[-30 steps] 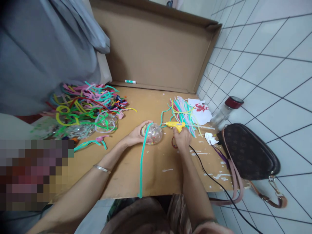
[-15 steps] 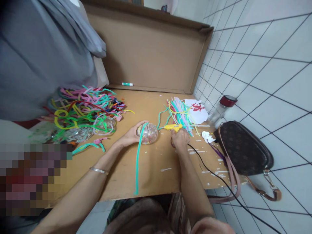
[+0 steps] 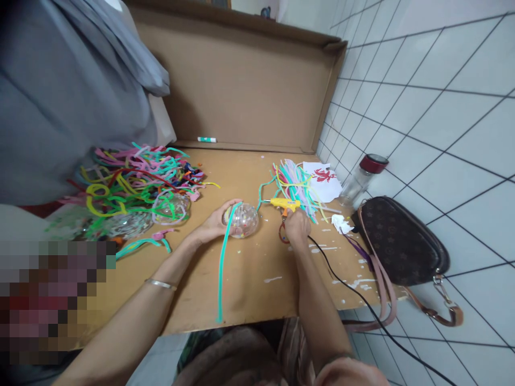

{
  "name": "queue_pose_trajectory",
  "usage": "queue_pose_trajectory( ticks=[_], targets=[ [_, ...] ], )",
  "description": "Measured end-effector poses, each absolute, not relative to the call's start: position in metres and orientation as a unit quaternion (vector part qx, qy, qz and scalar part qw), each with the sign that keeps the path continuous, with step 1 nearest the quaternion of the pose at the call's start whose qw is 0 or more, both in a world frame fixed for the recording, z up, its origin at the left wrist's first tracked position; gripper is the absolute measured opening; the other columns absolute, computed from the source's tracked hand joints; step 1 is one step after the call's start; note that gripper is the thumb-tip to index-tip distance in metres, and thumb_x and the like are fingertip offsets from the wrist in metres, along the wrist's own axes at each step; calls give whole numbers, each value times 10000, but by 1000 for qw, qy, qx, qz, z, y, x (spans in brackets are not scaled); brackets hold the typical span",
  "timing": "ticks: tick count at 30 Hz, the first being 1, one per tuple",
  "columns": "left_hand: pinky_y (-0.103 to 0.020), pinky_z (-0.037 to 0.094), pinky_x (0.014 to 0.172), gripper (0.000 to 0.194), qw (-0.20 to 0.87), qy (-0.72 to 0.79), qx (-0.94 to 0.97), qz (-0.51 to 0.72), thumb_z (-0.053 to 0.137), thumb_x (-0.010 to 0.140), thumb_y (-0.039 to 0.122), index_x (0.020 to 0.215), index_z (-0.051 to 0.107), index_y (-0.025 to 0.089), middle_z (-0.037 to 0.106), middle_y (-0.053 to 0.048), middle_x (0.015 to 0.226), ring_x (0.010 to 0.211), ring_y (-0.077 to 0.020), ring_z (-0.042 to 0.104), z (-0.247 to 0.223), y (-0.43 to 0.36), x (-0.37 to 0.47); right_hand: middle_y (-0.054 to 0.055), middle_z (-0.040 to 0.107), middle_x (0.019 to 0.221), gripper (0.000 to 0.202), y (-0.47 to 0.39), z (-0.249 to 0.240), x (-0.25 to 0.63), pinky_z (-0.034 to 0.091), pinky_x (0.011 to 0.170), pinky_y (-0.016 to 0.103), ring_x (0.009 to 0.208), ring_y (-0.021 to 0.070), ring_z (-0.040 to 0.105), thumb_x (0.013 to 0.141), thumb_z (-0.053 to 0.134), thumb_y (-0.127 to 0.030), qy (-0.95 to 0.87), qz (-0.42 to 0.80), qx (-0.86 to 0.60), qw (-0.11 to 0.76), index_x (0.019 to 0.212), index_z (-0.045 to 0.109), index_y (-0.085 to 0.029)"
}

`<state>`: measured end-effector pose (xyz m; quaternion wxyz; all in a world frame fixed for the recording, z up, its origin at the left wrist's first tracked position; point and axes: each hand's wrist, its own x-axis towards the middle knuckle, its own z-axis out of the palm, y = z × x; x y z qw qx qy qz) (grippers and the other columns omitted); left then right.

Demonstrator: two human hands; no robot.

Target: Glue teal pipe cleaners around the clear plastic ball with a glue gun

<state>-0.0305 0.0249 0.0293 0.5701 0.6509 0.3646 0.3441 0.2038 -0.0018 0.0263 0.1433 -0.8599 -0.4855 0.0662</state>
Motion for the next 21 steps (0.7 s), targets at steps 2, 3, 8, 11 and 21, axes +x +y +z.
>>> queue_pose_trajectory(
  ticks=[2, 3, 8, 11, 21],
  targets=[
    [-333, 496, 894, 925, 569, 363, 651, 347, 855, 469, 303, 1267, 415, 147, 626, -95, 1134, 983, -234, 622, 29, 25, -30, 173, 654, 1118, 453, -2, 27, 203, 417, 755, 309, 1024, 251, 620, 977, 273, -385, -486, 66, -859, 146, 1134, 600, -113],
    [-331, 496, 895, 926, 568, 363, 651, 349, 853, 468, 311, 1266, 416, 144, 621, -97, 1140, 994, -236, 617, 28, 26, -30, 169, 656, 1111, 451, -2, 28, 202, 415, 754, 306, 1016, 246, 620, 977, 274, -385, -488, 65, -858, 148, 1135, 603, -119],
    [-327, 487, 909, 913, 567, 363, 649, 356, 844, 485, 342, 1274, 428, 151, 599, -103, 1189, 1032, -242, 602, 27, 26, -29, 154, 664, 1081, 434, -10, 22, 206, 402, 771, 291, 985, 222, 613, 974, 288, -361, -505, 52, -848, 149, 1126, 616, -121],
    [-323, 492, 897, 910, 565, 354, 655, 355, 840, 502, 335, 1292, 425, 157, 612, -94, 1158, 1002, -230, 614, 26, 26, -29, 161, 659, 1079, 403, -17, 16, 214, 393, 805, 293, 1004, 225, 593, 964, 324, -320, -515, 32, -845, 142, 1099, 630, -96],
    [-308, 479, 913, 965, 591, 354, 631, 358, 849, 456, 308, 1300, 409, 148, 581, -94, 1201, 1019, -225, 600, 20, 30, -28, 225, 631, 1039, 354, -44, 36, 209, 379, 828, 403, 1005, 304, 555, 923, 391, -282, -539, -132, -820, 137, 1031, 661, -80]
  ],
)
